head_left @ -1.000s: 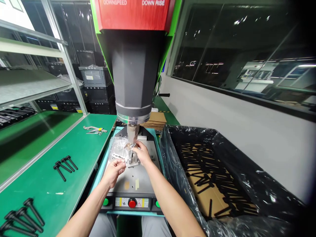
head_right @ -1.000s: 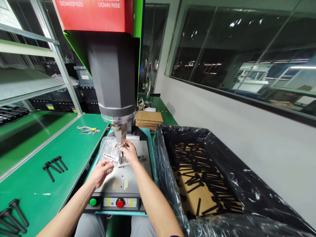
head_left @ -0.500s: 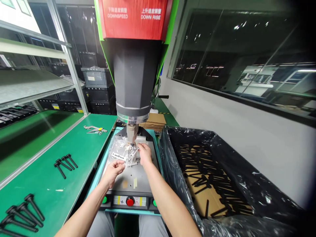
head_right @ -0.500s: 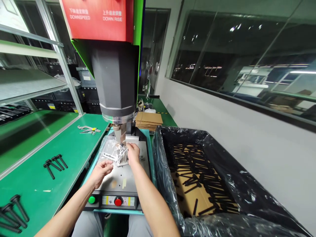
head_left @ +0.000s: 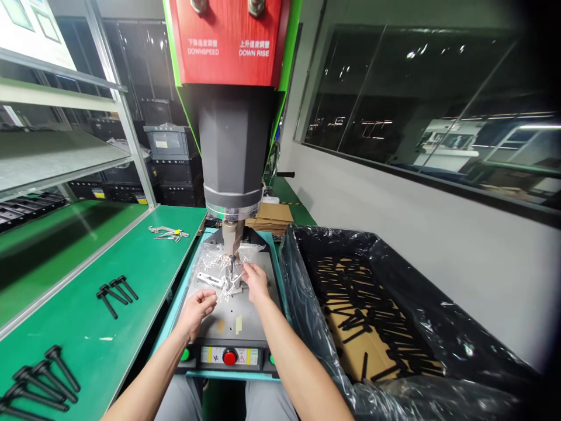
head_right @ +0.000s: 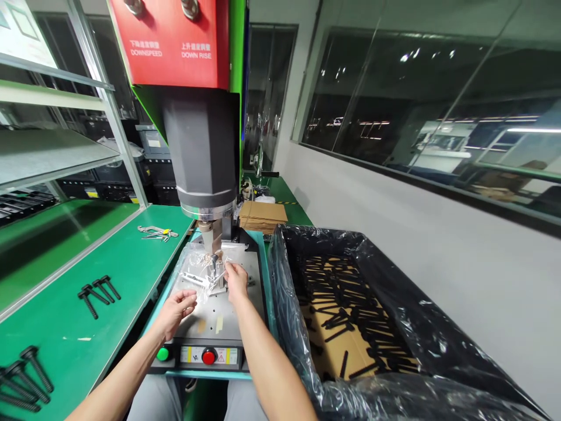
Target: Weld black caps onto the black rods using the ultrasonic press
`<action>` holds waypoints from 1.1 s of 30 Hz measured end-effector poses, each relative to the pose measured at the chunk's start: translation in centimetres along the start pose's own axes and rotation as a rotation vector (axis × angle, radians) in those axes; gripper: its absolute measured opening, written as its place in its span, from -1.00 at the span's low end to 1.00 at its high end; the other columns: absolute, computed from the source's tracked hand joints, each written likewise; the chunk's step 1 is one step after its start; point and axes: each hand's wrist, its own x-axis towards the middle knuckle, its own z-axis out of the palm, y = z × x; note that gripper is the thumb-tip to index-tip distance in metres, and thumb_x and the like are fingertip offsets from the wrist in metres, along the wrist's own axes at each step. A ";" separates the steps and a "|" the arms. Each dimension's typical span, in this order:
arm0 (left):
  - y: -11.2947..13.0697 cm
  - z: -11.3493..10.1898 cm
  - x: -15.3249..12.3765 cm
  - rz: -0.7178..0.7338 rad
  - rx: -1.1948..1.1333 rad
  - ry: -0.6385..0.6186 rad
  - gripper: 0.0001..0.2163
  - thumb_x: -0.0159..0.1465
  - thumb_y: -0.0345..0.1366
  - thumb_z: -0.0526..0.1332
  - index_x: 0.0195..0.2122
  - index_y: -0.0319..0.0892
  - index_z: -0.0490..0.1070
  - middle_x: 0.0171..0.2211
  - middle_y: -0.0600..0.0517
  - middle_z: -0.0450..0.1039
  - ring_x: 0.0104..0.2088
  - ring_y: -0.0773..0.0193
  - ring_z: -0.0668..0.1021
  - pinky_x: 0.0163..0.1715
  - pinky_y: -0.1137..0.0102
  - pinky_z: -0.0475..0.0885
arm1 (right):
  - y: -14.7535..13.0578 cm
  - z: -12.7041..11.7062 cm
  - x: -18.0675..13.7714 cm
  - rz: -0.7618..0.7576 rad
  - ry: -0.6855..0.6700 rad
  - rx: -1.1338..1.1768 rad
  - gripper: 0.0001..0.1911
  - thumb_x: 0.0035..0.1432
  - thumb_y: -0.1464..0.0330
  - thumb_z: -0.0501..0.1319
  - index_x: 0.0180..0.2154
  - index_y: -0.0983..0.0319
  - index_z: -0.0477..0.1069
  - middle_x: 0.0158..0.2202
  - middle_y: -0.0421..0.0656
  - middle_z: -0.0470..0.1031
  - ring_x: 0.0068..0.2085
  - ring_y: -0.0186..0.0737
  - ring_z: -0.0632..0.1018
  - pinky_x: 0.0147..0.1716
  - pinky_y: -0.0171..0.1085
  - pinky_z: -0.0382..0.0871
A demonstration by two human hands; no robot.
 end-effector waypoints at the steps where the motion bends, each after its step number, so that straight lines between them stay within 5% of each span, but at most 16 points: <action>1: 0.0 0.0 -0.1 -0.003 0.009 -0.004 -0.55 -0.22 -0.14 0.55 -0.34 -0.23 0.51 -0.43 0.07 0.47 -0.43 0.36 0.53 -0.33 0.45 0.41 | 0.0 -0.1 -0.1 -0.009 -0.005 -0.005 -0.63 -0.25 0.07 0.42 -0.54 0.21 0.44 -0.51 -0.20 0.44 -0.40 -0.23 0.46 -0.39 -0.28 0.36; 9: -1.4 -2.3 -2.0 -0.052 0.183 0.007 -0.46 -0.11 -0.03 0.49 -0.15 -0.22 0.51 -0.27 -0.07 0.55 -0.26 0.19 0.59 -0.28 0.39 0.46 | 0.0 -3.2 -2.2 -0.105 0.013 -0.099 -0.55 -0.07 -0.02 0.32 -0.32 0.22 0.48 -0.31 -0.09 0.54 -0.24 -0.11 0.54 -0.23 -0.18 0.44; 13: -3.3 -6.6 -3.4 0.072 0.349 0.184 -0.39 -0.07 0.12 0.39 -0.11 -0.25 0.50 -0.23 -0.12 0.56 -0.19 0.04 0.59 -0.20 0.26 0.48 | 1.0 -8.8 -5.2 -0.208 0.091 -0.266 -0.56 -0.04 0.02 0.32 -0.27 0.23 0.49 -0.24 -0.03 0.54 -0.15 -0.02 0.52 -0.07 -0.08 0.38; 18: -6.8 -11.7 -4.0 0.210 0.603 0.437 -0.34 -0.03 0.12 0.34 -0.02 -0.28 0.43 0.00 -0.24 0.47 0.05 -0.13 0.50 0.03 0.09 0.42 | 5.5 -17.2 -10.0 -0.486 0.255 -0.914 -0.49 0.12 0.03 0.17 -0.04 0.25 0.46 0.05 0.11 0.41 0.10 0.19 0.39 0.13 0.12 0.20; 23: -9.2 -13.3 -3.8 0.254 0.700 0.312 -0.31 -0.04 0.07 0.36 0.08 -0.19 0.37 0.07 -0.17 0.42 0.10 -0.14 0.47 0.11 0.03 0.37 | 9.9 -21.2 -12.9 -0.334 0.137 -1.038 -0.34 0.21 0.03 0.10 0.25 0.20 0.19 0.20 0.09 0.28 0.20 0.19 0.35 0.13 0.09 0.28; 33: -9.8 -14.6 -3.2 0.346 0.822 0.224 -0.37 0.04 0.04 0.33 0.11 -0.10 0.33 0.05 -0.10 0.41 0.08 -0.13 0.47 0.01 0.06 0.44 | 11.5 -22.8 -12.6 -0.279 0.130 -1.033 -0.29 0.17 0.03 0.12 0.28 0.16 0.15 0.25 0.04 0.25 0.23 0.17 0.32 0.19 0.08 0.23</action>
